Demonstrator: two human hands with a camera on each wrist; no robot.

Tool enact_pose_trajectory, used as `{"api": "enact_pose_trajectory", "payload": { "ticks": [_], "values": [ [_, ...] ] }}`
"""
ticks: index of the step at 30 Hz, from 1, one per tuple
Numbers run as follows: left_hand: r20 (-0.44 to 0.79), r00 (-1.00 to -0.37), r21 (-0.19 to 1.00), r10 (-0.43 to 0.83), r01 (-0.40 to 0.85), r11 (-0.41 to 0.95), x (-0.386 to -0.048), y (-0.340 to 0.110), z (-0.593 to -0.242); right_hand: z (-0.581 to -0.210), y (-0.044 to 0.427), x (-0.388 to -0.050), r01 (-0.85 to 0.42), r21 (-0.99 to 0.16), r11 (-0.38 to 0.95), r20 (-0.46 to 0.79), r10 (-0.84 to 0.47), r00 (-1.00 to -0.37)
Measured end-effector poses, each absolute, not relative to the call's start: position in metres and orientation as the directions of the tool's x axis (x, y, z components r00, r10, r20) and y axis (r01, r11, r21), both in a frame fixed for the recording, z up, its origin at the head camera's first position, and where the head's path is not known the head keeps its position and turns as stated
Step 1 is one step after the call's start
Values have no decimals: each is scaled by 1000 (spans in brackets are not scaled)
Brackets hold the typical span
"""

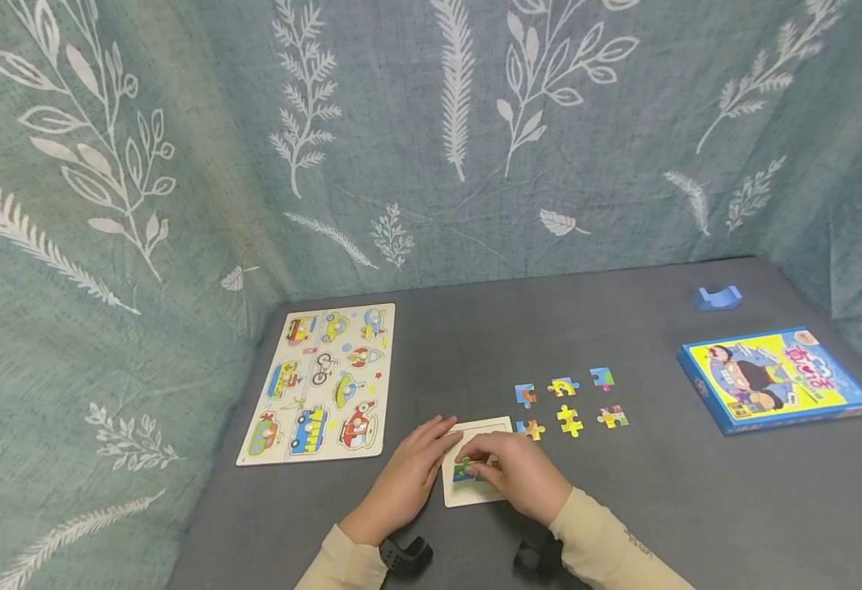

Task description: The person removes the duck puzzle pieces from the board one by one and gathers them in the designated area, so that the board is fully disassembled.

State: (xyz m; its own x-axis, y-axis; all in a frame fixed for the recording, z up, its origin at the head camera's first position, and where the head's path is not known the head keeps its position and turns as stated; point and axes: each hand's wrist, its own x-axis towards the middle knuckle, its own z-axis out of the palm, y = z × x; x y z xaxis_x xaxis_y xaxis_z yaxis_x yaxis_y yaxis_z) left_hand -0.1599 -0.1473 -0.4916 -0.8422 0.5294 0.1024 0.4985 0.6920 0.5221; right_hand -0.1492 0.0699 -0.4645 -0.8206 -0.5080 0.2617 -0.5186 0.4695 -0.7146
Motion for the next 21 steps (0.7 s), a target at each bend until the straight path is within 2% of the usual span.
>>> {"api": "enact_pose_trajectory", "payload": {
  "ticks": [5, 11, 16, 21],
  "values": [
    [132, -839, 531, 528, 510, 677, -159, -147, -491, -476, 67, -154, -533, -697, 480, 218, -567, -794],
    [170, -823, 507, 542, 545, 668, -159, -147, -492, -486, 67, -157, -598, -636, 489, 298, -559, -774],
    [130, -832, 511, 539, 522, 683, -161, -147, -491, -485, 69, -159, -571, -720, 395, 331, -528, -782],
    [87, -841, 512, 534, 498, 700, -160, -146, -490, -463, 85, -159, -449, -827, 338, 287, -433, -854]
  ]
}}
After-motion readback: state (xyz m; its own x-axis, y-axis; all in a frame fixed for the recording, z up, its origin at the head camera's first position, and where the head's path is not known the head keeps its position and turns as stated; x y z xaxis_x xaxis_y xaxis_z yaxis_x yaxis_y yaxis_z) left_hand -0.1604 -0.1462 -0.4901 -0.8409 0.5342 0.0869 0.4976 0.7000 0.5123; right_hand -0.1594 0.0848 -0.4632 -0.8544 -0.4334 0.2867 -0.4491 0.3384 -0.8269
